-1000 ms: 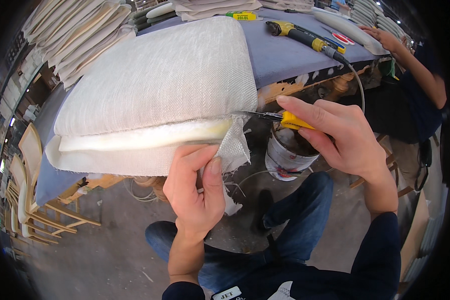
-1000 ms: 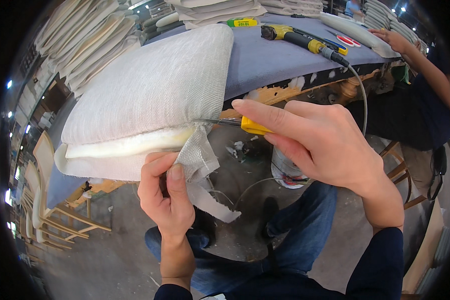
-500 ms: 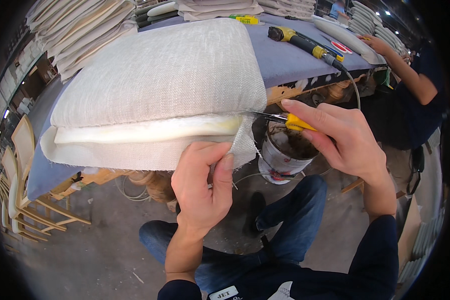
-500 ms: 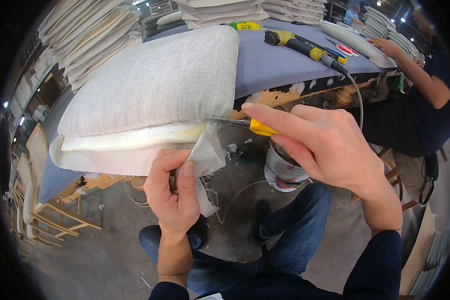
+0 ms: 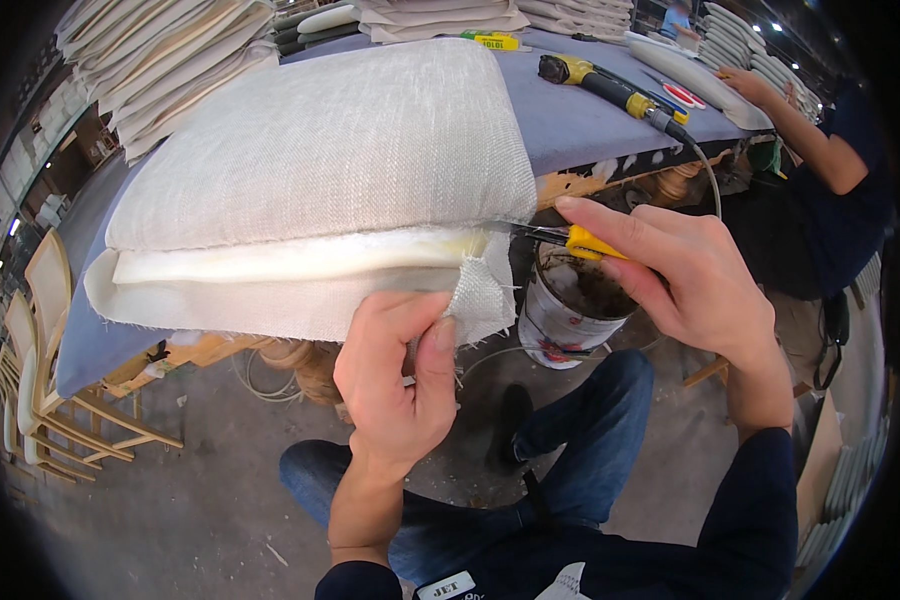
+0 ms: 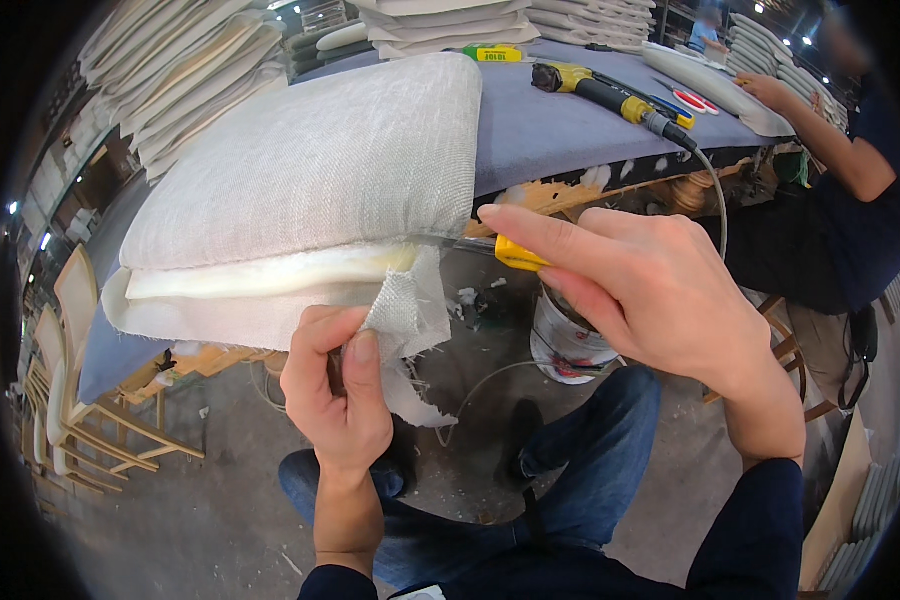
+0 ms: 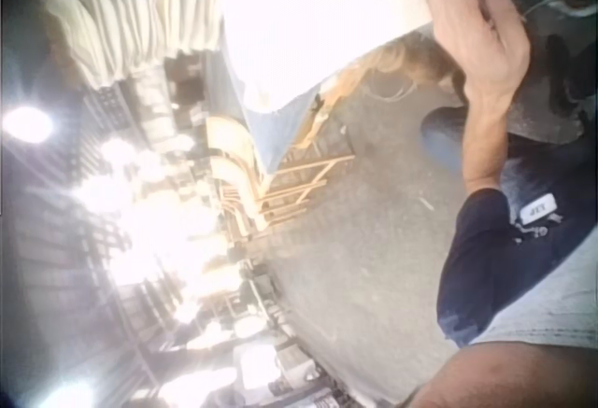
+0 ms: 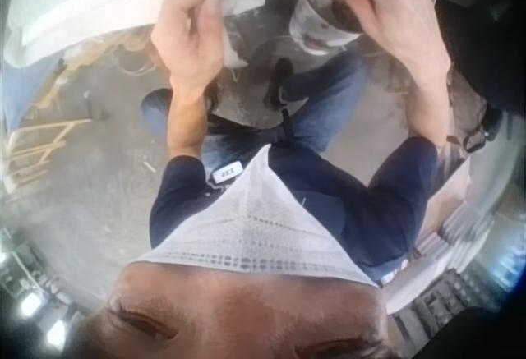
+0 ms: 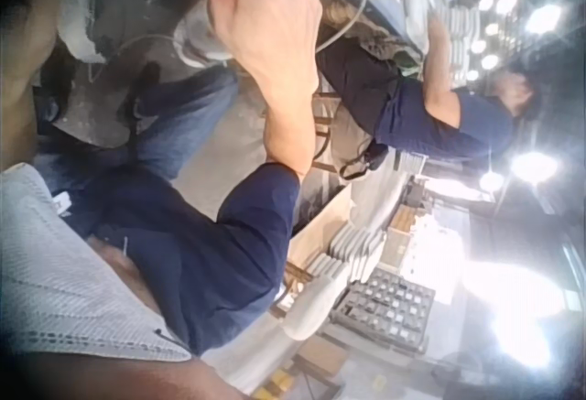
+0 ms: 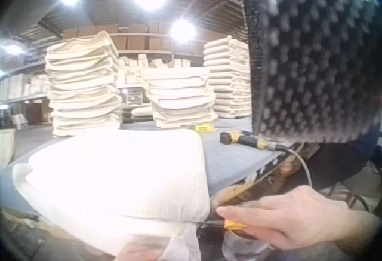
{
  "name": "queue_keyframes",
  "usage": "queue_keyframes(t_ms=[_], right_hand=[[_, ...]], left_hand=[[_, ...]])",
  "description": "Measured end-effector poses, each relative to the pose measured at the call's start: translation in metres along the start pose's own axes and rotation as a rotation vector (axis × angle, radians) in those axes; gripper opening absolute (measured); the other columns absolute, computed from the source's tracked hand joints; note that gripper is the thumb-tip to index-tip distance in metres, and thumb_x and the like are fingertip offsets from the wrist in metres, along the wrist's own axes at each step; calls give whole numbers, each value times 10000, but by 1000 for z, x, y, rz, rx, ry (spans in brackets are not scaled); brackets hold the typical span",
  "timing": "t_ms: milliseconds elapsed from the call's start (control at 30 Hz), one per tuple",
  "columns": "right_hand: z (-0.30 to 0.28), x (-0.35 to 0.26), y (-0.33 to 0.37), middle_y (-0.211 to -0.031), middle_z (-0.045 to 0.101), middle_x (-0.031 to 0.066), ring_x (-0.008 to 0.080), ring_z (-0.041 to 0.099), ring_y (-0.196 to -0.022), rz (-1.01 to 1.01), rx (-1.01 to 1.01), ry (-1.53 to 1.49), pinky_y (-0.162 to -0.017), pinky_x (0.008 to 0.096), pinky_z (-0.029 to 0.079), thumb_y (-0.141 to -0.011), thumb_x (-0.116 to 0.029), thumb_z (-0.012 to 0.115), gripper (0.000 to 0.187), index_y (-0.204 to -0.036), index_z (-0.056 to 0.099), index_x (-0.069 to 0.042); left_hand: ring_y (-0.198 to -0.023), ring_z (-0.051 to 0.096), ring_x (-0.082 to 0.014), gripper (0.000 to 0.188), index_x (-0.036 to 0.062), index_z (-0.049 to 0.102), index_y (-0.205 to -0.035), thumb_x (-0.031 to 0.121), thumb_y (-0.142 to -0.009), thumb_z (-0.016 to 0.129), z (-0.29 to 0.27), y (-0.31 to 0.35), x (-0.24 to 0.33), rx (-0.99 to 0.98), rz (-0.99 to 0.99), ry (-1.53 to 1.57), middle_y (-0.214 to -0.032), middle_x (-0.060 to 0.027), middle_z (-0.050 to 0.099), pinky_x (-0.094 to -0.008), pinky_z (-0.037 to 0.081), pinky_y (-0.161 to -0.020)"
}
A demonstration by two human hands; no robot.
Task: The person staples fabric to a cushion using a yellow staple gun, then trims excess fabric with scissors. The person folds and smooths the fabric over the cushion, stacks finished cushions, and handles additional cushions on the table.
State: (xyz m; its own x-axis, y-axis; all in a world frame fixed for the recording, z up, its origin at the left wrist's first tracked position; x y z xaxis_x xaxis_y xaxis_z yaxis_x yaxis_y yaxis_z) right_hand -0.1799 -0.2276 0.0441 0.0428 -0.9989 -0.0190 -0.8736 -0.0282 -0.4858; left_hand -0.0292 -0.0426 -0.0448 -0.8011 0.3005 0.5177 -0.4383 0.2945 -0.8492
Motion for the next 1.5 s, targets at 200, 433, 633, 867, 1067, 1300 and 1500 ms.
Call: queue_keyframes(t_ms=[200,433,633,867,1067,1300,1500], right_hand=[[1,-3,-2,-794,610,108,291,607,-680,18,-23,16,-635,396,487,-895,-17,736,651,-1527,625,-121],[-10,0,1,-965,725,126,272,656,-734,-93,132,5,-675,350,535,-887,-22,733,642,-1516,624,-97],[-48,65,6,-1128,786,143,247,756,-871,462,321,-371,-787,387,583,-1027,-145,628,546,-1565,564,-81],[6,179,-119,-1159,759,247,361,735,-1019,158,522,17,-911,441,578,-1002,-225,638,529,-1503,595,-62],[92,302,-221,-1220,725,302,505,695,-1074,457,326,179,-986,527,543,-977,-168,573,681,-1636,426,-83],[117,314,-229,-1236,714,331,494,675,-1180,242,469,13,-1047,516,516,-931,-128,613,780,-1668,360,-92],[109,301,-209,-1290,715,294,427,678,-1222,412,227,-258,-1080,440,505,-916,-189,674,664,-1556,546,-66]], left_hand=[[-769,671,-275,206,1,720,-1131,-49,-931,721,2,-2,28,-39,265,6,-974,-152,742,-337,541,-663],[-756,654,-200,147,-21,710,-1136,-6,-995,668,-25,23,6,69,8,71,-927,-142,723,-297,510,-648],[-833,685,-228,162,-22,703,-1151,59,-1021,651,-113,119,-54,24,-397,-380,-953,-138,706,-333,535,-752],[-1078,608,-416,532,24,656,-1363,193,-878,794,-194,200,-26,-425,-639,-1093,-1170,-190,623,-496,498,-959],[-1133,599,-450,897,66,412,-1638,247,-851,803,-201,258,-22,-278,-930,-1041,-1227,-235,566,-507,490,-998],[-1119,581,-435,755,52,508,-1546,115,-814,677,-172,261,-36,46,-916,-1102,-1220,-215,517,-493,486,-1004],[-1021,569,-386,439,-22,701,-1193,15,-775,573,-154,219,-65,64,-683,-1076,-1091,-185,540,-459,485,-943]])
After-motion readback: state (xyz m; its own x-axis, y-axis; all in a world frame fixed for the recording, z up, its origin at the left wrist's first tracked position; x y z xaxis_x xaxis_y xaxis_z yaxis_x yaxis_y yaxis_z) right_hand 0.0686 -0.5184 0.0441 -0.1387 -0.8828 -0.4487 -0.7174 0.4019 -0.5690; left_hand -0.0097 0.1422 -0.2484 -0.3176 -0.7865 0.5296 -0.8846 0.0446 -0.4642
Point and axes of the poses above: each hand's wrist, its own y-axis away from the middle knuckle, its own z-axis out of the palm, x = y × z, the point moved 6 cm from there along -y, towards the middle knuckle
